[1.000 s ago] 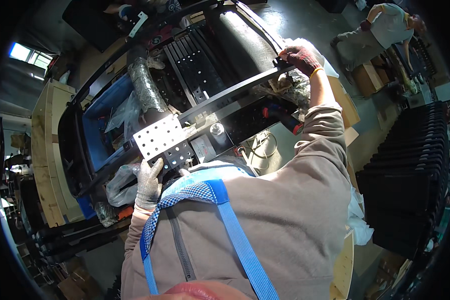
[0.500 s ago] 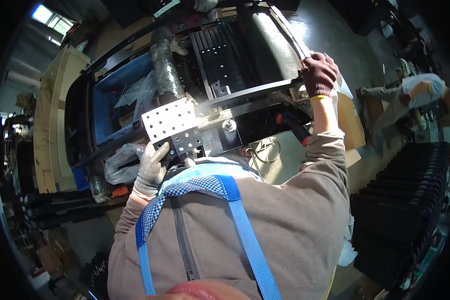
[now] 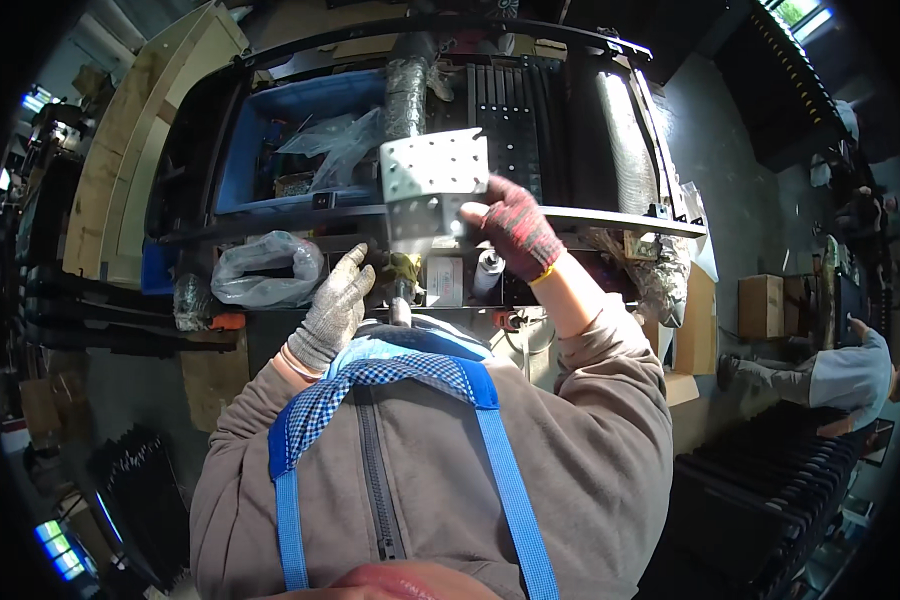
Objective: Assemble industrial components by attaching metal brackets and parts to large black panels using a power screwdriver.
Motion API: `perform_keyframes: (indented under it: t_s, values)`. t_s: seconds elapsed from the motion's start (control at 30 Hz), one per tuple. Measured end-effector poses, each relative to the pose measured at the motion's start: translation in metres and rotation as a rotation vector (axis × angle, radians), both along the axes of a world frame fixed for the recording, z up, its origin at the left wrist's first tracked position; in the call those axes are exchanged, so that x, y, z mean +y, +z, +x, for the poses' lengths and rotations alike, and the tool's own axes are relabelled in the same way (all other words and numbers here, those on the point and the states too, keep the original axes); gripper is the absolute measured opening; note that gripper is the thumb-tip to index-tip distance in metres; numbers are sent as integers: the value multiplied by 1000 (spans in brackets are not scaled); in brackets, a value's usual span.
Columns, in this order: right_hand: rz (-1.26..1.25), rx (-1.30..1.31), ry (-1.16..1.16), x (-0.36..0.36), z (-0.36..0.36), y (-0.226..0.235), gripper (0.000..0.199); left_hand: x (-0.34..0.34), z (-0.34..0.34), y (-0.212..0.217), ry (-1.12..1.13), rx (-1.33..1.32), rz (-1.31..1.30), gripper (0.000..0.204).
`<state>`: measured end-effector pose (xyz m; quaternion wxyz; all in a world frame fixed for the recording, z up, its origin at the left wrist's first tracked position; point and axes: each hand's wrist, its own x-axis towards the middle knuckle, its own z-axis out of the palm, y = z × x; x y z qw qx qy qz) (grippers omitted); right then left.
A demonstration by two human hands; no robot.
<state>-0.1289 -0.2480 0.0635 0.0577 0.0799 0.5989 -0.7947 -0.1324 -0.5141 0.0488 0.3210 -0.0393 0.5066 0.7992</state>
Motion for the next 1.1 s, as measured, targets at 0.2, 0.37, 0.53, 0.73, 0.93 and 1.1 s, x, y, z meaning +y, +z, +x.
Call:
perform_keyframes:
  t_s: [0.2,0.37,0.53,0.73,0.93,1.1]
  values:
    - [481,397,-12,91,-51,-25,30,-64,12,-32,43,-70,54,39]
    - [2221,-82,529,156,-60,-77,22,-138,45,-41,171,-24,99,38]
    - [1875,-142,-383,23,-57,-26,37,-250,121,-65,486,-23,59,33]
    - [1562,709,-391,-179,-18,-19,36,-384,252,-99,776,-105,34,33]
    - [1381,997,190,-444,35,-79,44,-489,396,-120,950,-29,-137,35]
    - [1249,830,786,-604,106,-117,41,-545,460,-115,1249,-236,-63,42]
